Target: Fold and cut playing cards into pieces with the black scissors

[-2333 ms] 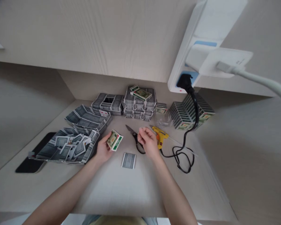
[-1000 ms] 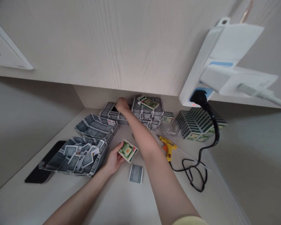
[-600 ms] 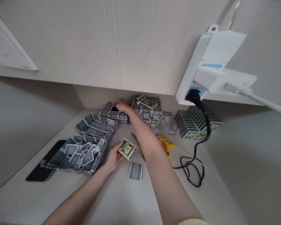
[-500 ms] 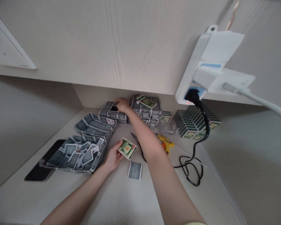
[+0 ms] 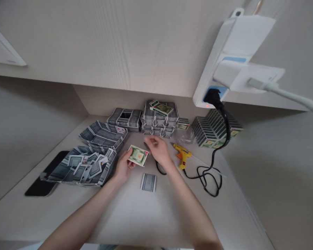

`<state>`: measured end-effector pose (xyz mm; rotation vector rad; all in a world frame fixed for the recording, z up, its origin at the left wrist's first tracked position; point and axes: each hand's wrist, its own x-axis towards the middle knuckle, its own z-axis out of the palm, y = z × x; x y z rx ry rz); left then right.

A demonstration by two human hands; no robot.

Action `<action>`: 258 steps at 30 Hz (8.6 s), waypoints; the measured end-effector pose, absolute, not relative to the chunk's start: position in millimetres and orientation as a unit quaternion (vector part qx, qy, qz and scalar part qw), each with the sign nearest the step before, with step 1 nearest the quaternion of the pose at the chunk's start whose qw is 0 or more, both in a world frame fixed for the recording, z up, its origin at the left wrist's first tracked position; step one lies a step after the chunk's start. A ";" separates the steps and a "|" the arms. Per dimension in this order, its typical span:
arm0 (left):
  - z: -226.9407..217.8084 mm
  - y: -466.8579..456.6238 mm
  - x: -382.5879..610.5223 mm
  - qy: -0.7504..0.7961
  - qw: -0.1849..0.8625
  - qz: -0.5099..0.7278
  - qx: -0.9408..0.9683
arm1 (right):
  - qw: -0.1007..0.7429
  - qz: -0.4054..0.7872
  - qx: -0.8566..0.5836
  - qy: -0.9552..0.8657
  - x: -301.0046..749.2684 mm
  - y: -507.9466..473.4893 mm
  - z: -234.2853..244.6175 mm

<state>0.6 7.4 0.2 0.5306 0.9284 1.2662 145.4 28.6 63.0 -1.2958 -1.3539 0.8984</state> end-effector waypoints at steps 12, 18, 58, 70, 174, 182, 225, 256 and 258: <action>-5.5 -2.9 8.6 0.426 0.575 0.552 0.428 | 0.446 0.590 -0.521 -0.426 155.8 -22.8 14.1; -4.3 -8.0 11.3 0.423 0.516 0.552 0.499 | 0.446 0.591 -0.531 -0.412 162.0 -25.0 12.6; -1.4 -19.7 0.6 0.571 0.184 0.436 0.671 | 0.530 0.469 -0.577 -0.408 156.3 -25.5 16.4; 0.7 -30.2 -9.8 0.376 0.038 0.396 0.837 | 0.559 0.503 -0.520 -0.405 162.2 -25.1 16.2; 12.6 -18.7 3.6 0.377 0.448 0.490 0.646 | 0.373 0.864 -0.273 -0.199 174.4 -24.0 21.8; 11.3 -21.7 1.3 0.373 0.431 0.517 0.639 | 0.398 0.847 -0.292 -0.194 170.7 -24.8 18.8; 10.2 -26.9 -4.3 0.368 0.195 0.451 0.790 | 0.492 0.720 -0.386 -0.301 175.1 -25.9 22.0; 8.9 -20.8 0.5 0.232 0.875 0.277 0.321 | 0.425 0.750 -0.363 -0.355 178.2 -29.0 25.9; 9.8 -20.9 3.5 0.251 0.867 0.302 0.308 | 0.476 0.712 -0.375 -0.355 177.7 -28.5 25.6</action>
